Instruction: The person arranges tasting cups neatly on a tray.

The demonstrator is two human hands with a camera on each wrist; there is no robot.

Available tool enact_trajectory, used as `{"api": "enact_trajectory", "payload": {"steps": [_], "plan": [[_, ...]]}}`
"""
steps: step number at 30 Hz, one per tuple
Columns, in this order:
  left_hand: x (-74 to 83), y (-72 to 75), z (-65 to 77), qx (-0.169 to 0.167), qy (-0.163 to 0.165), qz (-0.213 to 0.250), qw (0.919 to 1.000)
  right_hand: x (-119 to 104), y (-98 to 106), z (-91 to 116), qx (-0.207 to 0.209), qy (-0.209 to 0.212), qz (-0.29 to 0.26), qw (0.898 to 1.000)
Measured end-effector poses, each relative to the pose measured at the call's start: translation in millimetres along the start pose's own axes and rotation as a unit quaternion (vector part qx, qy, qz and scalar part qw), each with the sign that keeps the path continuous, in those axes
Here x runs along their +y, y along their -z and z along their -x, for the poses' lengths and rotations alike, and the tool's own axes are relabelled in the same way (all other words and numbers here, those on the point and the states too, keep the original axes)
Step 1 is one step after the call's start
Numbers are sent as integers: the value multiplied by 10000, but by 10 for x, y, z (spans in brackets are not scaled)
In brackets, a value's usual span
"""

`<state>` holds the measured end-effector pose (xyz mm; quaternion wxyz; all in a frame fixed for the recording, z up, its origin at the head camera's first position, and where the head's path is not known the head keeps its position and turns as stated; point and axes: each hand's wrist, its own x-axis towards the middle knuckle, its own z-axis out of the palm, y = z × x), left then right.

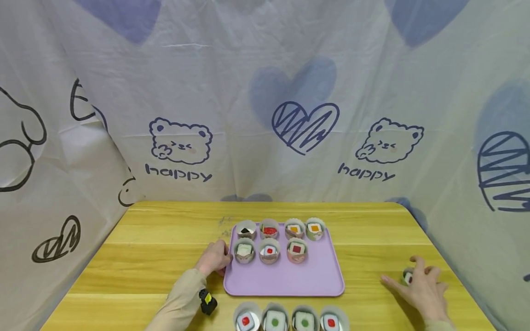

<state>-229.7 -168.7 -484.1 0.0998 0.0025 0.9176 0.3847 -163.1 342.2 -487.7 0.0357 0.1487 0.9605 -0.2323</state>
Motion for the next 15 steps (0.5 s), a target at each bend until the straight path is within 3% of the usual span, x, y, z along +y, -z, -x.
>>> {"api": "enact_trajectory", "payload": {"steps": [8, 15], "plan": [[-10, -3, -6, -10, -29, -18, 10000, 48, -10, -49, 25, 256, 221, 9994], [13, 6, 8, -3, -27, -58, 10000, 71, 8, -70, -195, 150, 127, 9996]]}}
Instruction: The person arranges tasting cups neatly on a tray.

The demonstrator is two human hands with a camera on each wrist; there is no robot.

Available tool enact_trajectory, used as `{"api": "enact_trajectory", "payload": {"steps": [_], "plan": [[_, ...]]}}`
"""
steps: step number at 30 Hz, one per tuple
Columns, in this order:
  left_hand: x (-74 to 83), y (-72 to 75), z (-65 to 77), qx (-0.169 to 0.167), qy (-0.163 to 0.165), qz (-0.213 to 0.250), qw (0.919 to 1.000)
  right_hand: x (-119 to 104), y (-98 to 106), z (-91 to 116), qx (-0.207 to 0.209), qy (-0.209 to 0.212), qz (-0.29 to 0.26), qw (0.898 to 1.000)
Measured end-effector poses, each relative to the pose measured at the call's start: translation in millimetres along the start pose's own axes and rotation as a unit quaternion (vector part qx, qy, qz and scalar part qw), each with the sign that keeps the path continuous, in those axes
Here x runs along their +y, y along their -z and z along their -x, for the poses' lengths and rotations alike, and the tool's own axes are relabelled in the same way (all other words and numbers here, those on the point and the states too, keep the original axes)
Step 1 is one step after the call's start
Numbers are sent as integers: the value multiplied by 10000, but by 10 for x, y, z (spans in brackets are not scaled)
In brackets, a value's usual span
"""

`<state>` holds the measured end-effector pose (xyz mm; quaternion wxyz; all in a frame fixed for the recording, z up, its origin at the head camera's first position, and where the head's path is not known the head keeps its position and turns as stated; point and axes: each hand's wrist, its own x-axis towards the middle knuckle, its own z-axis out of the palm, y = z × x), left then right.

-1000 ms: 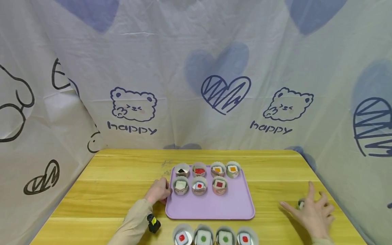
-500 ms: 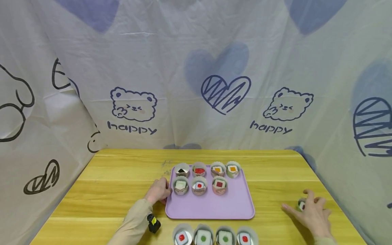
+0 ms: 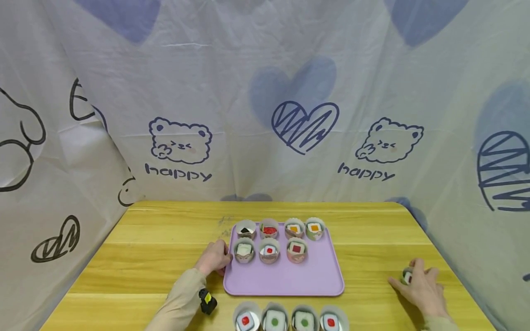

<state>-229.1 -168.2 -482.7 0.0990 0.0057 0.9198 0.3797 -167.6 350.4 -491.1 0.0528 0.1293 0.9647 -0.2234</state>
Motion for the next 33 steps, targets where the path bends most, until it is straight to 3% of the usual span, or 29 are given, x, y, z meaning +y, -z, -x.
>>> {"api": "enact_trajectory", "payload": {"steps": [9, 19, 33], "plan": [[-27, 2, -32, -131, -45, 158, 9998, 1, 27, -8, -293, -76, -36, 9995], [-11, -7, -19, -43, 13, -57, 10000, 4, 34, -4, 45, 99, 4, 9999], [-31, -22, -20, -3, -34, 98, 9999, -159, 38, 6, 447, 303, -87, 9985]]}}
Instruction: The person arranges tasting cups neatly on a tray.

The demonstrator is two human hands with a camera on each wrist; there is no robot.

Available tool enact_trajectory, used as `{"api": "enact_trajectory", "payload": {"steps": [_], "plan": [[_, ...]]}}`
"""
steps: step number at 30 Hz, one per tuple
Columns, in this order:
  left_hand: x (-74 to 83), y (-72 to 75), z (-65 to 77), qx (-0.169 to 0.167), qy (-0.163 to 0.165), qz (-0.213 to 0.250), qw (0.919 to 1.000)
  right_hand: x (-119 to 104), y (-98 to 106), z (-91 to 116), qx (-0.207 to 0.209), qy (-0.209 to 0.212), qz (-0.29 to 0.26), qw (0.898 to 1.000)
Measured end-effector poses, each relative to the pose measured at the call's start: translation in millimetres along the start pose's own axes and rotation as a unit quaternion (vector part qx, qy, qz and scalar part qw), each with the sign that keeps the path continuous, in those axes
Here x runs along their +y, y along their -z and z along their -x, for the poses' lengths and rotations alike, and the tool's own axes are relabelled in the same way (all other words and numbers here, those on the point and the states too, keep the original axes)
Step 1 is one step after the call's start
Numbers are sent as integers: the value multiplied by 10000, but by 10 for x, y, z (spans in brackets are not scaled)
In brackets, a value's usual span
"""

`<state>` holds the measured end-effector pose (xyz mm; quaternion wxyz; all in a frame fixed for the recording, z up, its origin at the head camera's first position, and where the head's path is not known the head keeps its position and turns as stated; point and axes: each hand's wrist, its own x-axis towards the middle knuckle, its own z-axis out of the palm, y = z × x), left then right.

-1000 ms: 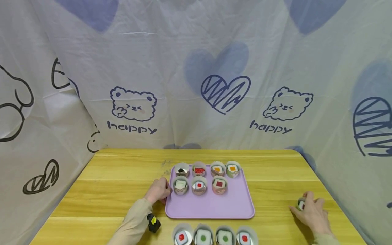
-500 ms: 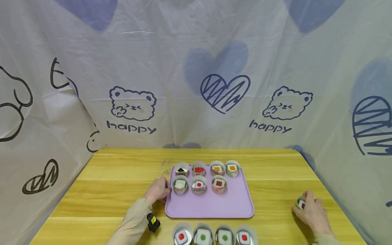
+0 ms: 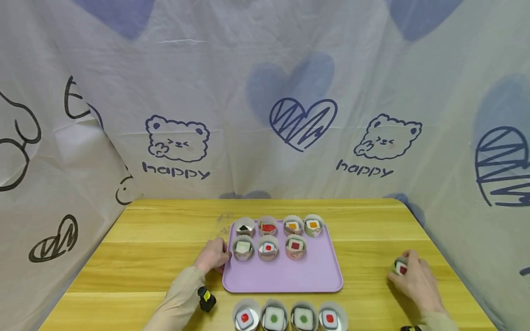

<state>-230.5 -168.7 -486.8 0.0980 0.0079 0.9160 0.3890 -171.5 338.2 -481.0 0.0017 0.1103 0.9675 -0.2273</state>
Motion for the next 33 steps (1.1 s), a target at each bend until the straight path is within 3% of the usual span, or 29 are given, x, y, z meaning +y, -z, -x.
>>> {"api": "enact_trajectory", "payload": {"steps": [9, 20, 33], "plan": [[15, 12, 9, -6, 8, -45, 10000, -205, -46, -3, 396, 557, -75, 9976], [12, 13, 20, 27, -35, -86, 10000, -465, -168, -24, 573, 1184, -169, 9912], [20, 21, 35, 27, -23, -58, 10000, -853, -275, -79, 312, 1310, -361, 9902]]}}
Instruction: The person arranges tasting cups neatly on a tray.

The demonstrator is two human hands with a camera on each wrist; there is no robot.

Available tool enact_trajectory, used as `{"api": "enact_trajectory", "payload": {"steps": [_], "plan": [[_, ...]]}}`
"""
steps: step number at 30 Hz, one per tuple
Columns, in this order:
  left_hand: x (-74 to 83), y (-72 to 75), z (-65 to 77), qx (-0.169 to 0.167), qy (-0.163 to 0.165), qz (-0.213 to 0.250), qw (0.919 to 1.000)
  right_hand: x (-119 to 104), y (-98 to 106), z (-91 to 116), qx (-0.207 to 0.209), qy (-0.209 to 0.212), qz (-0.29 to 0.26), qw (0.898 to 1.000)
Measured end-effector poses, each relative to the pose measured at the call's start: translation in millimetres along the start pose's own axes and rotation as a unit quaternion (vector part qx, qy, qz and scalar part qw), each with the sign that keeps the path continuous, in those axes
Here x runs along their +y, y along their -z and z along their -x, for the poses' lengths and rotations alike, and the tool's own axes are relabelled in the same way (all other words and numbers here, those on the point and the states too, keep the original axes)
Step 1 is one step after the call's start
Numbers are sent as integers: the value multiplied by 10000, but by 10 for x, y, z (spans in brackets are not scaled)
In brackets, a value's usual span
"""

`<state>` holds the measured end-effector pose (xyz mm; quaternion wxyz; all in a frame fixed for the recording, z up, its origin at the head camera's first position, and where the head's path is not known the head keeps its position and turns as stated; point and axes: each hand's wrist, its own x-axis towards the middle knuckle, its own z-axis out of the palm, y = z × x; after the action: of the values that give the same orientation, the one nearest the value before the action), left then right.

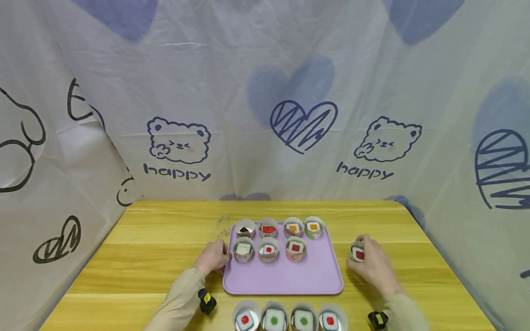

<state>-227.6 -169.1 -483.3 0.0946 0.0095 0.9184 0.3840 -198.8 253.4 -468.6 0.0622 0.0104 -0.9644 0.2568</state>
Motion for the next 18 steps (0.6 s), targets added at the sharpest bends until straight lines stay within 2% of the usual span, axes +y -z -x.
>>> {"api": "enact_trajectory", "payload": {"steps": [8, 18], "plan": [[14, 9, 11, -29, 13, -42, 10000, -165, -101, -62, 9, 218, -31, 9998], [13, 11, 5, -51, 17, -24, 10000, -373, -200, -139, -208, 395, -138, 9989]]}}
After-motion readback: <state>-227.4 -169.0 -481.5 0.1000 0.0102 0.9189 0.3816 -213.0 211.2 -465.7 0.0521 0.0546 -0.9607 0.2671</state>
